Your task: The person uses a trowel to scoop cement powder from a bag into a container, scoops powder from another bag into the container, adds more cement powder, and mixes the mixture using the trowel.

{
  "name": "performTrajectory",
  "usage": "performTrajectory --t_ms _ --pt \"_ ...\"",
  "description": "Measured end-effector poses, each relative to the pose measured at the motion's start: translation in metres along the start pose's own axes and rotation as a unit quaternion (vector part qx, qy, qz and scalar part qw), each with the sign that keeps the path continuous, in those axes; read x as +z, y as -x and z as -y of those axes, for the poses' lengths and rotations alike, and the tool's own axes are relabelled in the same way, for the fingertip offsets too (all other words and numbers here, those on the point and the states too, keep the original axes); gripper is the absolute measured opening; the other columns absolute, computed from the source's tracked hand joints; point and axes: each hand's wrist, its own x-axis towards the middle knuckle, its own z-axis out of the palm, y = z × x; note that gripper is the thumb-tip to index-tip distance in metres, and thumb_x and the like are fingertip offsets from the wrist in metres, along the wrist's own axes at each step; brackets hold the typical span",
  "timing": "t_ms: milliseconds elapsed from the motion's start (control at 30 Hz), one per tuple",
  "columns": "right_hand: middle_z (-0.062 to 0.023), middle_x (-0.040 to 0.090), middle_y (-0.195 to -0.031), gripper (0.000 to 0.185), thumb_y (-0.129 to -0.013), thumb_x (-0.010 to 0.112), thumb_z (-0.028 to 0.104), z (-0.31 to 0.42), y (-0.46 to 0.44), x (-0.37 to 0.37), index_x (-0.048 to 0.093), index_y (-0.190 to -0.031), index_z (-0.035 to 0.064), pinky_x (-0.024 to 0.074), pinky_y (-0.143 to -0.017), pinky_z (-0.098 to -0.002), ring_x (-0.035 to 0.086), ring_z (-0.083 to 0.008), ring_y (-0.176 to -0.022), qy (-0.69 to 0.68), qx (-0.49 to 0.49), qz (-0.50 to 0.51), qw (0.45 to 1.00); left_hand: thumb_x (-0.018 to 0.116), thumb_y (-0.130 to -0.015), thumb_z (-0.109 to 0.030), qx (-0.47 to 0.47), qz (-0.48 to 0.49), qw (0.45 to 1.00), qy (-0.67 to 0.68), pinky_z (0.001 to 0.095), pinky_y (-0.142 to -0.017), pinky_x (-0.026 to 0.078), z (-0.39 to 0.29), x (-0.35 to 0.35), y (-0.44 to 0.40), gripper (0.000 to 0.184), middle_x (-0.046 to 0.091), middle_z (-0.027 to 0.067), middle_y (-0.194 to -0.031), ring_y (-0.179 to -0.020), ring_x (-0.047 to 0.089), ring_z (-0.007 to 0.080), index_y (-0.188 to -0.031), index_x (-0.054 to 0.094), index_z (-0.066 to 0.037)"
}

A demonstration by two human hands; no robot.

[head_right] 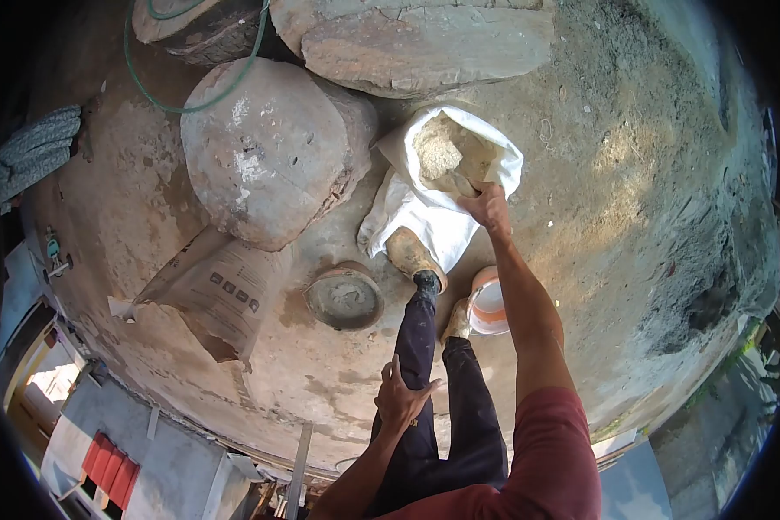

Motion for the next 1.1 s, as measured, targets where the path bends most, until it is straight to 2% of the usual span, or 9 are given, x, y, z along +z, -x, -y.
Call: performTrajectory --t_ms 67,133,267,333,467,533,767,933,1100 --pt "-0.0173 0.074 -0.085 0.043 -0.069 0.074 0.020 -0.007 0.006 0.000 0.073 -0.108 0.0026 0.0538 -0.070 -0.0360 0.070 -0.0227 -0.071 -0.017 -0.024 -0.009 1.000 0.079 -0.068 -0.066 -0.003 -0.007 1.000 0.016 0.0541 -0.093 0.051 0.003 0.007 0.002 0.111 0.047 0.0204 -0.142 -0.120 0.058 0.0396 -0.147 0.036 -0.002" --pt "-0.0073 0.070 -0.073 0.040 -0.070 0.073 0.018 -0.008 0.011 -0.002 0.073 -0.107 0.0015 0.0504 -0.060 -0.0314 0.060 -0.0150 -0.061 -0.057 -0.048 -0.039 0.996 0.081 -0.066 -0.064 -0.006 -0.016 0.999 0.035 0.0549 -0.093 0.050 0.002 0.013 0.006 0.112 0.046 0.0185 -0.142 -0.119 0.058 0.0399 -0.148 0.035 -0.003" --pt "-0.0093 0.072 -0.077 0.046 -0.069 0.074 0.016 0.004 0.022 -0.023 0.072 -0.112 0.0017 0.0507 -0.063 -0.0309 0.061 -0.0133 -0.064 -0.079 0.024 0.000 0.997 0.081 -0.066 -0.065 -0.010 -0.032 0.998 0.054 0.0543 -0.093 0.050 0.003 0.025 0.016 0.111 0.046 0.0184 -0.142 -0.119 0.058 0.0399 -0.147 0.037 -0.003" --pt "-0.0060 0.068 -0.071 0.044 -0.070 0.073 0.017 0.006 0.025 -0.032 0.072 -0.111 0.0004 0.0482 -0.057 -0.0291 0.057 -0.0114 -0.058 -0.088 0.055 0.006 0.995 0.080 -0.066 -0.066 -0.002 -0.054 0.996 0.065 0.0540 -0.093 0.051 0.002 0.033 0.021 0.110 0.047 0.0188 -0.141 -0.119 0.058 0.0396 -0.146 0.039 -0.003" --pt "-0.0041 0.064 -0.066 0.042 -0.071 0.073 0.017 0.004 0.041 -0.046 0.073 -0.109 -0.0014 0.0455 -0.052 -0.0286 0.054 -0.0097 -0.054 -0.108 0.016 -0.014 0.994 0.080 -0.066 -0.066 0.007 -0.077 0.995 0.065 0.0533 -0.092 0.051 0.001 0.054 0.032 0.110 0.048 0.0198 -0.140 -0.119 0.058 0.0393 -0.145 0.039 -0.001" --pt "-0.0004 0.057 -0.057 0.034 -0.075 0.070 0.013 0.006 0.049 -0.050 0.074 -0.106 -0.0007 0.0408 -0.043 -0.0268 0.051 -0.0080 -0.047 -0.125 0.005 -0.018 0.992 0.079 -0.067 -0.066 0.019 -0.102 0.993 0.064 0.0527 -0.093 0.051 0.004 0.068 0.035 0.110 0.048 0.0208 -0.139 -0.121 0.056 0.0392 -0.145 0.039 0.001" --pt "-0.0015 0.057 -0.057 0.032 -0.076 0.070 0.013 0.013 0.071 -0.065 0.074 -0.104 -0.0005 0.0414 -0.042 -0.0278 0.052 -0.0090 -0.046 -0.101 0.014 0.001 0.995 0.074 -0.069 -0.071 0.005 -0.106 0.991 0.079 0.0528 -0.091 0.051 0.008 0.100 0.050 0.110 0.045 0.0217 -0.144 -0.117 0.057 0.0419 -0.148 0.037 -0.004" --pt "-0.0026 0.057 -0.056 0.021 -0.076 0.069 0.013 0.013 0.082 -0.068 0.073 -0.090 -0.0022 0.0402 -0.041 -0.0278 0.052 -0.0093 -0.045 -0.111 -0.018 -0.008 0.994 0.076 -0.068 -0.070 -0.010 -0.100 0.989 0.106 0.0546 -0.091 0.051 0.006 0.117 0.057 0.111 0.045 0.0215 -0.143 -0.120 0.056 0.0413 -0.147 0.037 -0.002" --pt "-0.0024 0.057 -0.056 0.025 -0.075 0.069 0.013 0.030 0.099 -0.076 0.074 -0.094 -0.0010 0.0412 -0.043 -0.0279 0.053 -0.0097 -0.046 -0.084 -0.012 0.013 0.996 0.075 -0.067 -0.072 -0.011 -0.115 0.986 0.120 0.0554 -0.093 0.050 0.008 0.131 0.064 0.112 0.045 0.0225 -0.142 -0.123 0.053 0.0432 -0.147 0.037 -0.003"
